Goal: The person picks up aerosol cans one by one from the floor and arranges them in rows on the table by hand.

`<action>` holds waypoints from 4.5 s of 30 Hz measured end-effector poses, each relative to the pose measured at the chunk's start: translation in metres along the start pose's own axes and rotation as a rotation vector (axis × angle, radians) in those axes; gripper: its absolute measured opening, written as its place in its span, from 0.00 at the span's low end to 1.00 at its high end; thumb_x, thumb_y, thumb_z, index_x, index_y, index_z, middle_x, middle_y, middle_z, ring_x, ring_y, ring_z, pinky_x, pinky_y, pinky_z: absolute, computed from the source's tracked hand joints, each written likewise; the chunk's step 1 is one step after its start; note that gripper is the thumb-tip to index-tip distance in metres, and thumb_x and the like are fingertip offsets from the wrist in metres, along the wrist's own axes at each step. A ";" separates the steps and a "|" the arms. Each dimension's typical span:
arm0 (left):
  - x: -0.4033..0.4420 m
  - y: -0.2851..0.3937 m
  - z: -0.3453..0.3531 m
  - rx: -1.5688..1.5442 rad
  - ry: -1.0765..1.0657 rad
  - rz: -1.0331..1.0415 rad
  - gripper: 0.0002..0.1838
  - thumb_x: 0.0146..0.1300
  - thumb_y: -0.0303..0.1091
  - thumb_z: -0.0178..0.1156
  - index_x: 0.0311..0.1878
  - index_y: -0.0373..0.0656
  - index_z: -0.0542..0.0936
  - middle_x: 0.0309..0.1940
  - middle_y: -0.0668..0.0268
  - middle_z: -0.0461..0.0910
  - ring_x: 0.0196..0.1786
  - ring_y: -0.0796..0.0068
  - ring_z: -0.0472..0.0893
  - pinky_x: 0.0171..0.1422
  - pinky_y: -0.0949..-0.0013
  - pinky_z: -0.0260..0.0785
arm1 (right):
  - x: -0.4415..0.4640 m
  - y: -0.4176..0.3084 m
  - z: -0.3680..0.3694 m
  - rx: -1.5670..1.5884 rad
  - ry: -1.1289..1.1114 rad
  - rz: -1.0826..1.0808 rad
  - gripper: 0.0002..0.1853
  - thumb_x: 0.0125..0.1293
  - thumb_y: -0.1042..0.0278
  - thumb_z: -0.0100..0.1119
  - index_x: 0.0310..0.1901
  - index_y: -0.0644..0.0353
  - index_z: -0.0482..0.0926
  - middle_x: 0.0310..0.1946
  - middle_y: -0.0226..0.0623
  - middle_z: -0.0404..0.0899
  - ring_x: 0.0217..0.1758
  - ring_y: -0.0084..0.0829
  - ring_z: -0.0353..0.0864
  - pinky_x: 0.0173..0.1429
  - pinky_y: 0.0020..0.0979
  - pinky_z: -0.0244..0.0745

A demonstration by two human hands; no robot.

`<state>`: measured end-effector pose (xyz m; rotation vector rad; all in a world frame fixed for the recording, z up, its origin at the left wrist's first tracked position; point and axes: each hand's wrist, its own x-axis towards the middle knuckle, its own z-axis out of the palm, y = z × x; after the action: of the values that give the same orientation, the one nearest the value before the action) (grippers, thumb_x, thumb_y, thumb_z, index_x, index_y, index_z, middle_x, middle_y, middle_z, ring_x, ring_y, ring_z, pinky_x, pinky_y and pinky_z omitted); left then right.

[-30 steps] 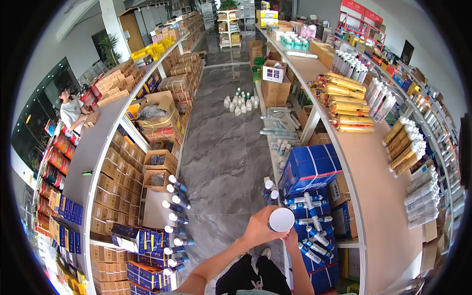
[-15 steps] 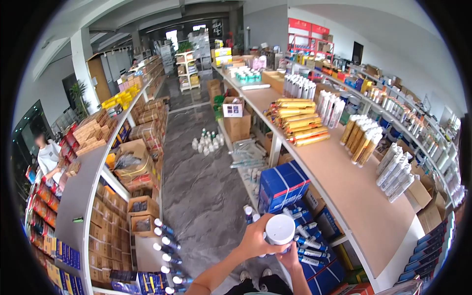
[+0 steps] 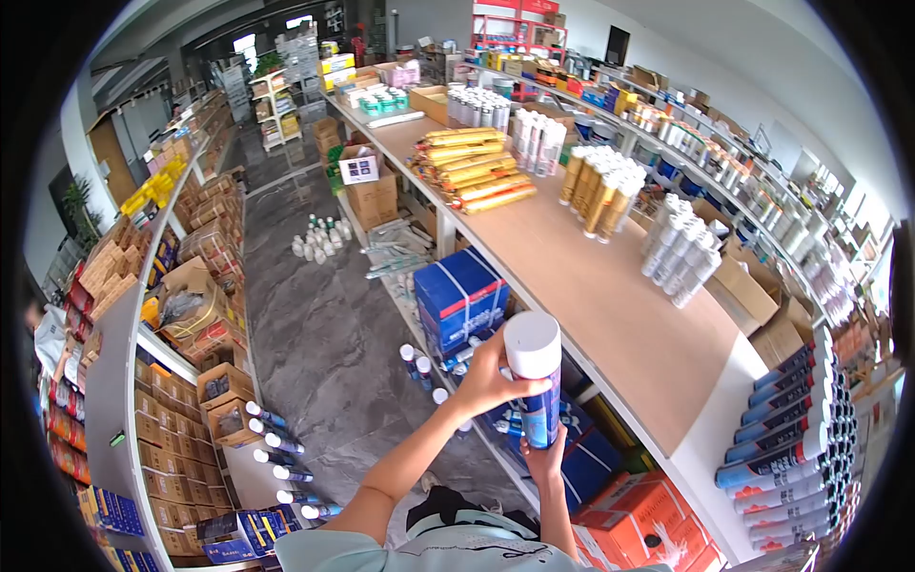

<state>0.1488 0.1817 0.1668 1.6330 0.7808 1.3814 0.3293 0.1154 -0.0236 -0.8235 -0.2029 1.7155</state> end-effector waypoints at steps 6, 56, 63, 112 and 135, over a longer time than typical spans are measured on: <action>0.031 -0.023 0.079 -0.252 0.040 -0.028 0.35 0.48 0.36 0.75 0.58 0.36 0.71 0.48 0.60 0.79 0.51 0.71 0.80 0.56 0.65 0.75 | -0.063 -0.065 -0.026 -0.247 0.114 -0.301 0.27 0.69 0.39 0.42 0.46 0.60 0.69 0.24 0.40 0.71 0.23 0.34 0.72 0.26 0.30 0.66; 0.100 0.022 0.318 -0.261 -0.227 0.034 0.32 0.42 0.49 0.77 0.41 0.38 0.73 0.31 0.62 0.81 0.33 0.73 0.82 0.41 0.69 0.76 | -0.077 -0.180 -0.082 0.258 0.034 -0.291 0.34 0.70 0.32 0.38 0.61 0.55 0.68 0.49 0.41 0.77 0.49 0.43 0.80 0.52 0.48 0.76; 0.091 0.000 0.325 -0.004 -0.223 0.037 0.32 0.42 0.51 0.77 0.40 0.38 0.73 0.30 0.60 0.82 0.30 0.69 0.83 0.38 0.67 0.77 | -0.072 -0.168 -0.097 0.348 -0.001 -0.198 0.30 0.71 0.34 0.38 0.55 0.55 0.71 0.39 0.41 0.79 0.37 0.43 0.81 0.39 0.47 0.79; 0.050 -0.084 0.392 -0.269 -0.644 0.098 0.31 0.42 0.37 0.78 0.48 0.36 0.75 0.38 0.60 0.83 0.41 0.67 0.84 0.48 0.65 0.77 | -0.102 -0.193 -0.169 -0.194 0.943 -0.997 0.22 0.73 0.54 0.45 0.54 0.67 0.71 0.52 0.45 0.75 0.56 0.38 0.76 0.58 0.36 0.74; 0.048 -0.124 0.445 -0.009 -0.754 0.168 0.40 0.40 0.44 0.77 0.53 0.38 0.68 0.43 0.52 0.79 0.43 0.49 0.81 0.45 0.54 0.73 | -0.082 -0.243 -0.183 -0.966 1.110 -1.075 0.36 0.50 0.69 0.74 0.60 0.62 0.66 0.51 0.53 0.74 0.52 0.52 0.78 0.52 0.42 0.75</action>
<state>0.6007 0.1891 0.0597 2.0414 0.1931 0.7548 0.6397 0.0679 0.0048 -1.7915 -0.5746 -0.0590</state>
